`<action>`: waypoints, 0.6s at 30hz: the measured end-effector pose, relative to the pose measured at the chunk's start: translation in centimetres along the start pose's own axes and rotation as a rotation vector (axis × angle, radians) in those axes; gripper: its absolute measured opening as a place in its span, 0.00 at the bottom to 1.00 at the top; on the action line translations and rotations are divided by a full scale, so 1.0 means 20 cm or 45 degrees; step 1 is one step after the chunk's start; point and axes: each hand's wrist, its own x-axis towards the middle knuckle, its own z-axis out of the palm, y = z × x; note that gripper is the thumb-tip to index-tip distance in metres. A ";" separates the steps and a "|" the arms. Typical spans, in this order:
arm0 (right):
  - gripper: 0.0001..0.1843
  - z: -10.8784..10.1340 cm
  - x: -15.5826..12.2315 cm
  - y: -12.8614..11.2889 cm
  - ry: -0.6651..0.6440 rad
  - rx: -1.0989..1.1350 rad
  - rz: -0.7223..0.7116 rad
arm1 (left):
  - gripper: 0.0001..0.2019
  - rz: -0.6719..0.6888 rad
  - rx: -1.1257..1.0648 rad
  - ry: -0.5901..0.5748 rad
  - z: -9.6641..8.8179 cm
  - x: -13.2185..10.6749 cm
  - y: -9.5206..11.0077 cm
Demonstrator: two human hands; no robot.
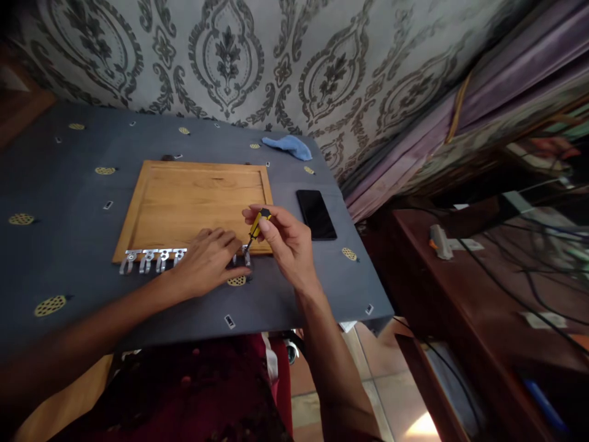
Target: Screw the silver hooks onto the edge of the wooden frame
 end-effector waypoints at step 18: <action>0.13 -0.04 0.11 -0.01 -0.282 -0.028 0.050 | 0.24 -0.032 0.022 -0.064 -0.01 0.06 0.03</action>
